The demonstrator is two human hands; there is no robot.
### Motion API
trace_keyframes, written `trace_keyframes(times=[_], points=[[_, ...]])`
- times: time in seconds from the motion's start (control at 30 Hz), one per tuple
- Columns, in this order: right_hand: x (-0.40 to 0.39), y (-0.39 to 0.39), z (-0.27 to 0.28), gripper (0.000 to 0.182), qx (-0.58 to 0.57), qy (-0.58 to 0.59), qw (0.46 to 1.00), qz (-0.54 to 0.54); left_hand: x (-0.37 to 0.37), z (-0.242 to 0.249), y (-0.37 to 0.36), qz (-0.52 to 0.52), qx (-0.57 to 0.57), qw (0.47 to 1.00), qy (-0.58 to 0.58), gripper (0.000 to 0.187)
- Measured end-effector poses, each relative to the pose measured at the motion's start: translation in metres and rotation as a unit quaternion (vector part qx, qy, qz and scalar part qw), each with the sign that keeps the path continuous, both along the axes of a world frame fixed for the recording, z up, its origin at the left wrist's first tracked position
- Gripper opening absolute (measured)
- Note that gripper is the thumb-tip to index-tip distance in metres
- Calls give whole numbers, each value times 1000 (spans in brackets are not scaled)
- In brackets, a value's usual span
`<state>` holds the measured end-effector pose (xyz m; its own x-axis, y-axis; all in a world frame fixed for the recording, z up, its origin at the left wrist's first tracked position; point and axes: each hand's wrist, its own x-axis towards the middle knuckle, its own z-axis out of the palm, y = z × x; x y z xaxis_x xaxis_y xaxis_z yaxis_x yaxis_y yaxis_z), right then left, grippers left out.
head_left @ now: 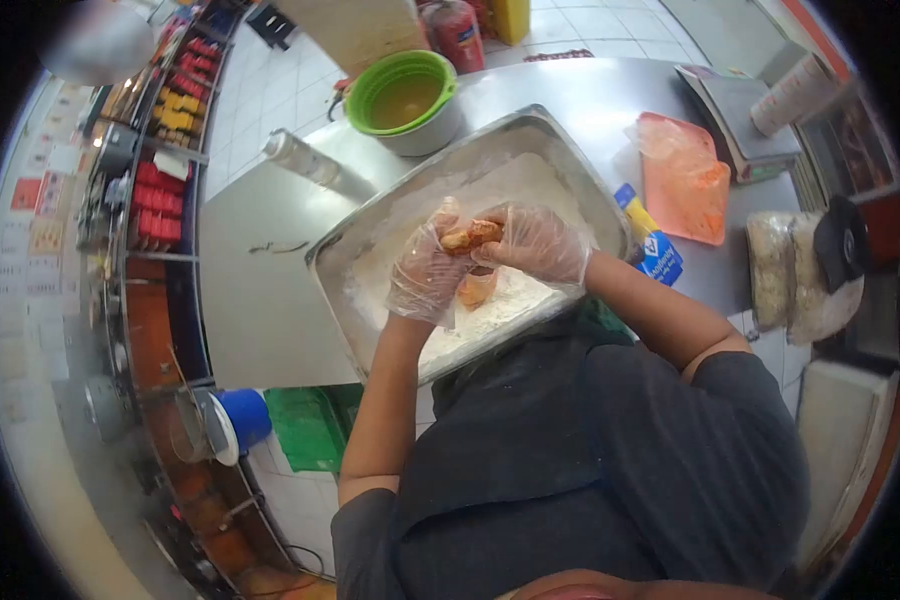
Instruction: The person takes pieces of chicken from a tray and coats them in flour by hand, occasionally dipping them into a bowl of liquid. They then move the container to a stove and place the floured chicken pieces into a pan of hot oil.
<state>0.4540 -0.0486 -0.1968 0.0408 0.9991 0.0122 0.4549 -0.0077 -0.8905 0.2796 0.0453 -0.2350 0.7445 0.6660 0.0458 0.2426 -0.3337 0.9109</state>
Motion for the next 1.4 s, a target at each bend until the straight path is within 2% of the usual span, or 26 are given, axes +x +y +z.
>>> trace_keyframes(times=[0.07, 0.13, 0.17, 0.23, 0.27, 0.4, 0.47, 0.5, 0.57, 0.6, 0.63, 0.67, 0.7, 0.77, 0.9, 0.93, 0.97, 1.0, 1.07, 1.13, 1.17, 1.2, 1.23, 1.27, 1.33, 1.4], points=[[-9, 7, -2, 39, 29, 13, 999, 15, -7, -12, -2, 51, -1, 996, -80, 35], [-20, 17, -15, 41, 112, -4, 994, 5, -3, -6, -14, 196, -128, 947, -221, 29], [-26, 20, -10, 41, 111, -4, 994, 16, -7, -4, -15, 207, -126, 944, -224, 29], [-39, 27, 5, 45, -32, -139, 987, 76, -12, -3, -15, 257, -360, 862, -248, 22], [-43, 31, 4, 45, -33, -141, 986, 86, -12, -8, -15, 267, -309, 875, -260, 19], [-57, 44, -6, 36, -45, -113, 989, 83, -23, -44, -1, 228, -330, 849, -343, 16], [-63, 49, -8, 36, -39, -109, 990, 77, -20, -45, -1, 262, -237, 898, -264, 21], [-67, 47, -9, 34, -21, -150, 987, 58, -20, -40, 0, 261, -234, 897, -267, 21], [-72, 44, -17, 32, -1, -192, 981, 35, -24, -29, 3, 278, -114, 951, -72, 24], [-73, 43, -25, 30, 18, -203, 978, 46, -26, -31, 4, 277, -113, 951, -74, 24], [-74, 42, -32, 28, 38, -213, 975, 57, -28, -36, 5, 252, 5, 967, -40, 25], [-74, 40, -36, 26, 103, -207, 972, 52, -29, -43, 6, 236, 64, 970, -21, 26], [-75, 40, -46, 26, 104, -207, 972, 51, -31, -50, 7, 222, 124, 967, -4, 26], [-76, 41, -59, 24, 206, -142, 968, 18, -32, -55, 9, 269, -138, 940, -156, 27], [-76, 33, -50, 22, 239, -186, 953, 22, -34, -37, -3, 204, -243, 921, -226, 30], [-75, 34, -49, 16, 268, -190, 944, 31, -31, -33, -4, 175, -450, 819, -310, 31], [-74, 35, -48, 16, 299, -195, 934, 39, -29, -27, -5, 136, -628, 668, -375, 33], [-74, 35, -52, 16, 298, -195, 934, 37, -25, -11, -10, 135, -629, 668, -374, 33], [-74, 32, -60, 16, 238, -107, 965, 25, -21, 15, -25, 39, -636, 637, -434, 35], [-74, 28, -57, 19, 210, -76, 975, 21, -19, 9, -26, 57, -652, 635, -411, 34], [-74, 26, -54, 35, 184, -42, 982, 20, -20, 4, -23, 78, -663, 635, -389, 33], [-71, 28, -61, 35, 180, -43, 982, 18, -27, -19, -14, 78, -666, 633, -387, 33], [-65, 34, -73, 35, 190, -37, 979, 57, -37, -55, 3, 155, -465, 826, -278, 30], [-57, 40, -82, 35, 197, -29, 975, 97, -42, -65, 9, 182, -349, 893, -216, 29], [-33, 60, -85, 34, 0, -192, 969, 159, -47, -63, 17, 230, -161, 957, -70, 24], [-1, 69, -99, 32, -44, -66, 992, 93, -57, -47, 13, 186, 47, 976, 104, 19]])
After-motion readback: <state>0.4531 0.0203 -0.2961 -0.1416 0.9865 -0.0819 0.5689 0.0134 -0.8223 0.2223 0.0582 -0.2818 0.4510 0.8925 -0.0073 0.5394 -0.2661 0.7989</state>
